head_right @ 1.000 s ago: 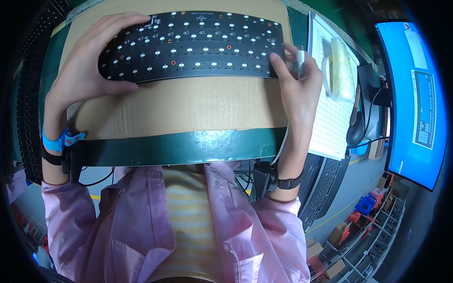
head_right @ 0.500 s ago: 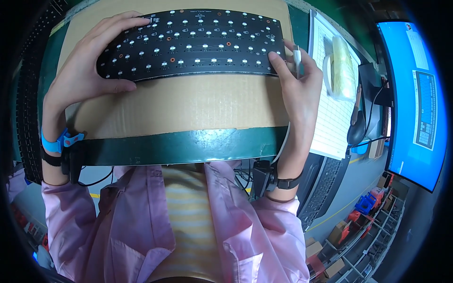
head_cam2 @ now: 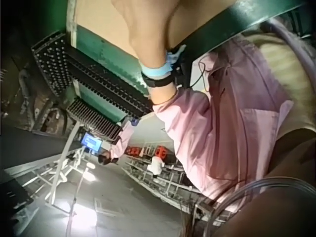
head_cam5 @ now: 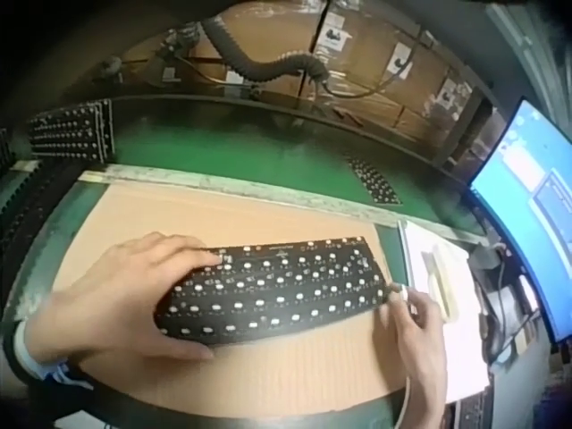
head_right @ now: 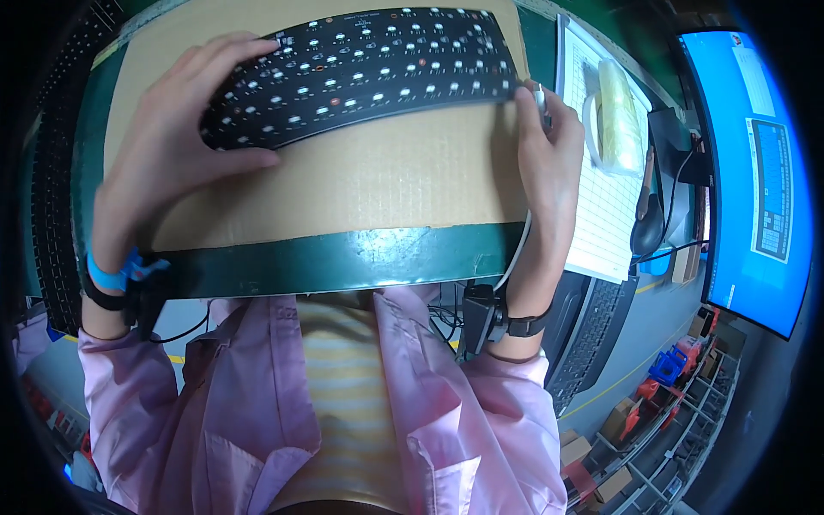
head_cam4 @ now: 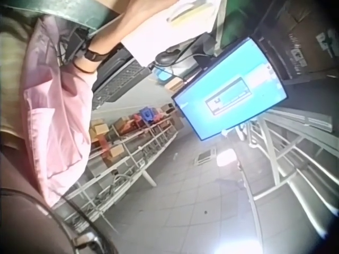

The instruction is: The person picks up a circuit board, connects a cable to it, and wipes the illuminated keyboard with a sponge. They then disconnect the cable, set the board aside, and repeat the process with several more boards.

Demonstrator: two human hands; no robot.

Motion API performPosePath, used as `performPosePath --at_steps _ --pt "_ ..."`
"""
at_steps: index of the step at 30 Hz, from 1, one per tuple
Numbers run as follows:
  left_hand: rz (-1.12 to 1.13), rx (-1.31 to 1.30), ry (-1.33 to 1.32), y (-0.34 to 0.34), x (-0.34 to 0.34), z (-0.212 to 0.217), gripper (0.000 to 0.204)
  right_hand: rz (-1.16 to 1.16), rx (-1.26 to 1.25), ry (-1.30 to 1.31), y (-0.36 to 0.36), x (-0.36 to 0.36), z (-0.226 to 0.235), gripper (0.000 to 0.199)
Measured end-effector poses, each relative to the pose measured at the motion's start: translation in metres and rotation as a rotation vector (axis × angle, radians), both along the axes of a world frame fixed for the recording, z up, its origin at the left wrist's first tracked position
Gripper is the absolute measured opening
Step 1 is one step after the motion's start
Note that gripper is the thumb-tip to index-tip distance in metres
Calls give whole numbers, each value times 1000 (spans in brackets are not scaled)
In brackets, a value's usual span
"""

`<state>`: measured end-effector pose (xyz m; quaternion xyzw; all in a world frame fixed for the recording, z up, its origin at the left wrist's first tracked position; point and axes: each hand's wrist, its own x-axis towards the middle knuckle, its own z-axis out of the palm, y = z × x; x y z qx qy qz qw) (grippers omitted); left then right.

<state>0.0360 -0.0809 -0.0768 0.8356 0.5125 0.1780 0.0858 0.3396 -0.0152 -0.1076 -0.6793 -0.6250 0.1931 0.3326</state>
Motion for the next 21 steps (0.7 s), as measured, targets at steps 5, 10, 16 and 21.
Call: performPosePath --at_steps 5,10,16,21 --pt "198 -200 167 -43 25 11 92 113 9 -131 -24 6 8 32" --pt "163 -120 -14 -73 22 -13 103 421 -413 500 -97 -50 42 26" --pt "211 7 -68 -72 49 -10 104 649 -827 568 -114 -62 28 23" --pt "165 30 -91 -74 49 -14 98 659 -758 494 -124 -58 21 21"
